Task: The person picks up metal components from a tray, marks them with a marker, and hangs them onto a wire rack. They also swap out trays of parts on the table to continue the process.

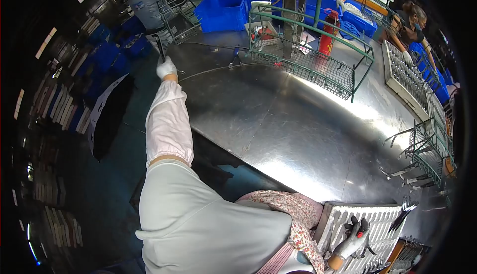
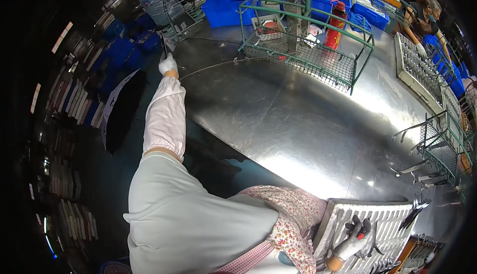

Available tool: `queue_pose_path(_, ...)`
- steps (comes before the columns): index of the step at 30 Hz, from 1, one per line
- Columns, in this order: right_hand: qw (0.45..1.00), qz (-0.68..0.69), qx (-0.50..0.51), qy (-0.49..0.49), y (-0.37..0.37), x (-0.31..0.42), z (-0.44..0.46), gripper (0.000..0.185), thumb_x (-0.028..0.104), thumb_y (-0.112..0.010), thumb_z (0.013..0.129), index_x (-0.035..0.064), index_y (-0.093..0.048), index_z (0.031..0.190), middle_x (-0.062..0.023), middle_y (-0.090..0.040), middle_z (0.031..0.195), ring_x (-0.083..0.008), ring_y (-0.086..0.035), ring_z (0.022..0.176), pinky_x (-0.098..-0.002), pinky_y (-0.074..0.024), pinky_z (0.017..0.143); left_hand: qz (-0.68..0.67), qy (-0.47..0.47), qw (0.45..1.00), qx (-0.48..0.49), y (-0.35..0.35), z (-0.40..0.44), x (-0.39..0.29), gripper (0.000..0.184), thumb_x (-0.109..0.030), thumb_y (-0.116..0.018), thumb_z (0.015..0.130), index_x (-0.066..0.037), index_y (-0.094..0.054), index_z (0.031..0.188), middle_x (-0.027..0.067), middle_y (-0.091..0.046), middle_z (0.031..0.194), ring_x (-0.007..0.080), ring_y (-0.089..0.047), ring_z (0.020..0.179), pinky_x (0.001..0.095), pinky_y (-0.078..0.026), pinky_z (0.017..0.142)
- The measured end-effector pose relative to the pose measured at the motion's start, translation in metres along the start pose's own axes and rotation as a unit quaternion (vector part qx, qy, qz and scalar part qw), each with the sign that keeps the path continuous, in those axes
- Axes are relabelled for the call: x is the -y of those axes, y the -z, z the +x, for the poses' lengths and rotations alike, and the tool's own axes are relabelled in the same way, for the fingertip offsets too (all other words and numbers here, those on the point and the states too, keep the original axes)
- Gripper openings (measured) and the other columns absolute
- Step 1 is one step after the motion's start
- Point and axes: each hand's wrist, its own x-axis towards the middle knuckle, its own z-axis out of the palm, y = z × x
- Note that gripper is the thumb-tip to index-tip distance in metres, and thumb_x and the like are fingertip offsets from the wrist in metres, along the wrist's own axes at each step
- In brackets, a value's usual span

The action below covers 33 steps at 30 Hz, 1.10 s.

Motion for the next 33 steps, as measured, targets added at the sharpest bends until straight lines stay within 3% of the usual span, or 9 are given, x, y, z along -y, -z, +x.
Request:
queue_pose_path(6, 1.000, -0.009, 0.028, -0.004, -0.004, -0.004, -0.006, 0.028, 0.011, -0.049, 0.097, -0.0014, -0.047, 0.122, -0.0149, -0.067, 0.098, -0.0096, -0.058, 0.067, -0.0205, -0.0391, 0.056, -0.132, 0.216, 0.957, 0.139, -0.020, 0.001, 0.015, 0.037, -0.034, -0.062, 0.084, -0.003, -0.067, 0.103, 0.0163, -0.070, 0.091, 0.0342, -0.067, 0.082, 0.0366, -0.050, 0.072)
queue_pose_path(8, 0.999, 0.006, 0.044, 0.005, 0.001, -0.006, 0.001, 0.031, 0.013, -0.053, 0.095, -0.0004, -0.049, 0.122, -0.0139, -0.067, 0.099, -0.0109, -0.060, 0.069, -0.0217, -0.0440, 0.059, 0.099, 0.068, 0.981, 0.155, -0.024, 0.004, 0.034, 0.034, -0.039, -0.056, 0.088, -0.009, -0.068, 0.101, 0.0144, -0.070, 0.092, 0.0339, -0.066, 0.080, 0.0391, -0.050, 0.067)
queue_pose_path(9, 1.000, 0.015, 0.026, 0.004, 0.006, -0.009, -0.002, 0.032, 0.014, -0.055, 0.094, 0.0000, -0.049, 0.123, -0.0133, -0.067, 0.100, -0.0116, -0.060, 0.071, -0.0222, -0.0465, 0.061, 0.419, -0.163, 0.864, 0.227, -0.043, 0.032, 0.085, 0.038, -0.044, -0.046, 0.093, -0.014, -0.068, 0.102, 0.0132, -0.069, 0.096, 0.0323, -0.066, 0.080, 0.0429, -0.049, 0.067)
queue_pose_path(10, 1.000, -0.006, 0.009, -0.018, 0.003, 0.002, -0.004, 0.035, 0.014, -0.055, 0.093, -0.0011, -0.048, 0.125, -0.0142, -0.065, 0.105, -0.0162, -0.063, 0.082, -0.0266, -0.0514, 0.070, 0.376, -0.314, 0.843, 0.223, -0.061, 0.035, 0.112, 0.044, -0.047, -0.039, 0.095, -0.016, -0.068, 0.101, 0.0144, -0.069, 0.097, 0.0323, -0.064, 0.082, 0.0453, -0.049, 0.070)
queue_pose_path(13, 0.998, 0.032, 0.023, 0.050, 0.013, -0.004, -0.008, 0.034, 0.011, -0.054, 0.089, -0.0035, -0.053, 0.119, -0.0150, -0.063, 0.107, -0.0219, -0.065, 0.094, -0.0321, -0.0524, 0.077, 0.107, 0.181, 0.879, 0.428, -0.059, -0.012, 0.070, 0.050, -0.047, -0.039, 0.096, -0.006, -0.068, 0.102, 0.0133, -0.069, 0.098, 0.0252, -0.065, 0.088, 0.0402, -0.050, 0.077)
queue_pose_path(15, 0.979, -0.177, -0.046, 0.090, 0.021, 0.015, -0.013, 0.028, 0.004, -0.065, 0.084, 0.0014, -0.058, 0.111, -0.0131, -0.069, 0.101, -0.0218, -0.067, 0.094, -0.0309, -0.0532, 0.079, 0.048, 0.266, 0.832, 0.485, -0.084, -0.038, 0.068, 0.047, -0.045, -0.043, 0.096, -0.005, -0.067, 0.101, 0.0130, -0.069, 0.094, 0.0258, -0.064, 0.080, 0.0395, -0.050, 0.071)
queue_pose_path(20, 0.988, 0.004, -0.140, 0.062, 0.064, -0.004, -0.030, 0.016, 0.007, -0.064, 0.088, 0.0017, -0.058, 0.102, -0.0112, -0.069, 0.089, -0.0148, -0.069, 0.079, -0.0280, -0.0543, 0.068, 0.114, 0.384, 0.683, 0.611, -0.082, -0.160, 0.066, 0.039, -0.039, -0.052, 0.094, -0.002, -0.063, 0.097, 0.0123, -0.068, 0.083, 0.0271, -0.060, 0.060, 0.0376, -0.050, 0.055)
queue_pose_path(29, 0.885, -0.115, -0.451, -0.018, 0.246, -0.109, -0.003, 0.025, 0.016, -0.069, 0.085, 0.0047, -0.059, 0.105, -0.0088, -0.067, 0.087, -0.0157, -0.065, 0.075, -0.0292, -0.0541, 0.065, 0.043, -0.006, 0.254, 0.966, -0.015, -0.448, -0.255, 0.031, -0.022, -0.054, 0.096, 0.005, -0.060, 0.109, 0.0171, -0.068, 0.097, 0.0227, -0.066, 0.080, 0.0331, -0.052, 0.072)
queue_pose_path(33, 0.801, -0.302, -0.514, -0.048, 0.297, -0.181, 0.039, 0.041, 0.021, -0.068, 0.082, 0.0091, -0.056, 0.119, -0.0204, -0.065, 0.098, -0.0370, -0.064, 0.088, -0.0439, -0.0501, 0.076, -0.093, -0.206, 0.254, 0.940, -0.008, -0.596, -0.372, 0.032, -0.024, -0.058, 0.091, 0.000, -0.061, 0.112, 0.0128, -0.067, 0.099, 0.0221, -0.065, 0.088, 0.0319, -0.050, 0.080)
